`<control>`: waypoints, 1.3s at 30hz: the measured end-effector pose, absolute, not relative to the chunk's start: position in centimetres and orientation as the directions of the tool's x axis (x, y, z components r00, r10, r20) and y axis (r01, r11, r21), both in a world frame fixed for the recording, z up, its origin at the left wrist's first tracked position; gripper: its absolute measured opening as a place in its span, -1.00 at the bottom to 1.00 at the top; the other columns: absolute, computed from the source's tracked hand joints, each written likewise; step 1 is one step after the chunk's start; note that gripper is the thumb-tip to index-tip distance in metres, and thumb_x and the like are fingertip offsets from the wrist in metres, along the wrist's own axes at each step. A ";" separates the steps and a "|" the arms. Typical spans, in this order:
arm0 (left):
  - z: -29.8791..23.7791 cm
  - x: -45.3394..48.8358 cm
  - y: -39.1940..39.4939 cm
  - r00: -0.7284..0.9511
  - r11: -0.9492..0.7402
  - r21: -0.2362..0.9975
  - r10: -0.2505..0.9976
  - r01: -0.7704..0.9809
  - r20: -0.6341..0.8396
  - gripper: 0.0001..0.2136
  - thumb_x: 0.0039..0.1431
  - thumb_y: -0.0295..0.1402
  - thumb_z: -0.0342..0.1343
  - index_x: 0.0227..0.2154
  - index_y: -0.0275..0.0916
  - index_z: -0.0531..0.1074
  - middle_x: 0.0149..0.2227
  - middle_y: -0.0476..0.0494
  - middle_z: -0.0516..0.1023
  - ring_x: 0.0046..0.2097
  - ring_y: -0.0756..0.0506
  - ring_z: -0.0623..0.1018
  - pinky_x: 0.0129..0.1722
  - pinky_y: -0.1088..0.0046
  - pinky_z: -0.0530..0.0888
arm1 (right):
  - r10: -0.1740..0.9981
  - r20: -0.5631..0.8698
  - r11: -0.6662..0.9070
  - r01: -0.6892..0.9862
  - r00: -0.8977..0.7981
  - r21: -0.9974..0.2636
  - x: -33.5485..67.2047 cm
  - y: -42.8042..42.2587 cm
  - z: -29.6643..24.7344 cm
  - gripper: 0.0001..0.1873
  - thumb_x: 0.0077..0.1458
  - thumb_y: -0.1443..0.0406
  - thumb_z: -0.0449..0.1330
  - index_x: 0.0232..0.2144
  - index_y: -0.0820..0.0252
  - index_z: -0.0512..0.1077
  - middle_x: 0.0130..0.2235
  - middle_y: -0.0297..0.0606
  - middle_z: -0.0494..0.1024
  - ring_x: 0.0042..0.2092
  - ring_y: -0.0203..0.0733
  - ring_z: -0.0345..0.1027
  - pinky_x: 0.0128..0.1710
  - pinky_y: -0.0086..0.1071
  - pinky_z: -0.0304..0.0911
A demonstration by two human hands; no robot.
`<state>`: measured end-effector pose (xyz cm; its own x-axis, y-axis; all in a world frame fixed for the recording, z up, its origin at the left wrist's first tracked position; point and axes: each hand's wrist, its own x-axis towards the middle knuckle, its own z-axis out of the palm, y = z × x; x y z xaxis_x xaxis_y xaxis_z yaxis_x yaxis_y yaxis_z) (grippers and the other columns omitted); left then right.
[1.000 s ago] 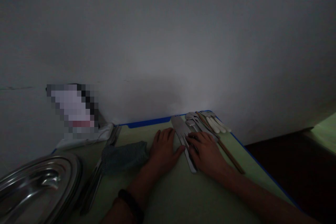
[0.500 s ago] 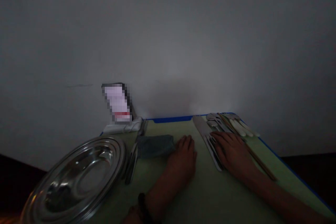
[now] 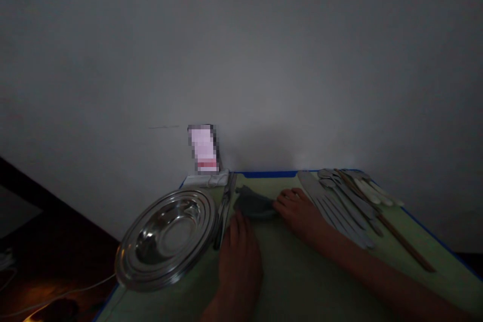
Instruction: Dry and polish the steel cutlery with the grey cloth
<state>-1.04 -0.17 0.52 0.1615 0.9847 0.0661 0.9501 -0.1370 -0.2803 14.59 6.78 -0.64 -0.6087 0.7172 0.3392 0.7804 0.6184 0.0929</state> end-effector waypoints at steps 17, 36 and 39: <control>-2.3 -2.6 1.1 0.214 -0.213 -0.026 0.957 0.977 0.193 -0.53 0.21 -0.30 -0.14 0.14 -0.42 0.17 0.20 -0.43 0.14 0.21 -0.34 0.15 0.12 0.05 0.19 | 0.891 0.343 0.368 0.917 -0.299 -0.157 15.3 4.5 -3.1 -0.76 0.00 0.38 0.03 -0.23 0.27 0.36 -0.20 -0.06 0.44 -0.15 0.03 0.28 -0.14 -0.12 0.15; -3.0 -3.6 2.7 0.309 -0.367 0.261 0.921 0.893 0.237 -0.59 0.22 -0.37 -0.19 0.11 -0.37 0.18 0.11 -0.28 0.32 0.13 -0.18 0.27 0.12 0.18 0.25 | 0.923 0.352 0.374 0.558 -0.152 -0.740 17.0 4.8 -3.9 -0.59 0.07 0.24 -0.07 -0.01 0.20 0.20 -0.02 -0.06 0.39 0.01 -0.07 0.27 0.03 -0.18 0.13; -3.0 -3.2 2.4 0.246 -0.294 0.267 0.949 0.918 0.196 -0.54 0.22 -0.30 -0.17 0.14 -0.39 0.16 0.19 -0.30 0.20 0.19 -0.22 0.19 0.16 0.14 0.17 | 0.924 0.364 0.376 0.462 -0.121 -0.803 17.3 5.0 -3.9 -0.49 -0.01 0.21 0.00 0.02 0.22 0.19 0.09 -0.04 0.30 0.15 -0.03 0.10 0.15 -0.11 -0.05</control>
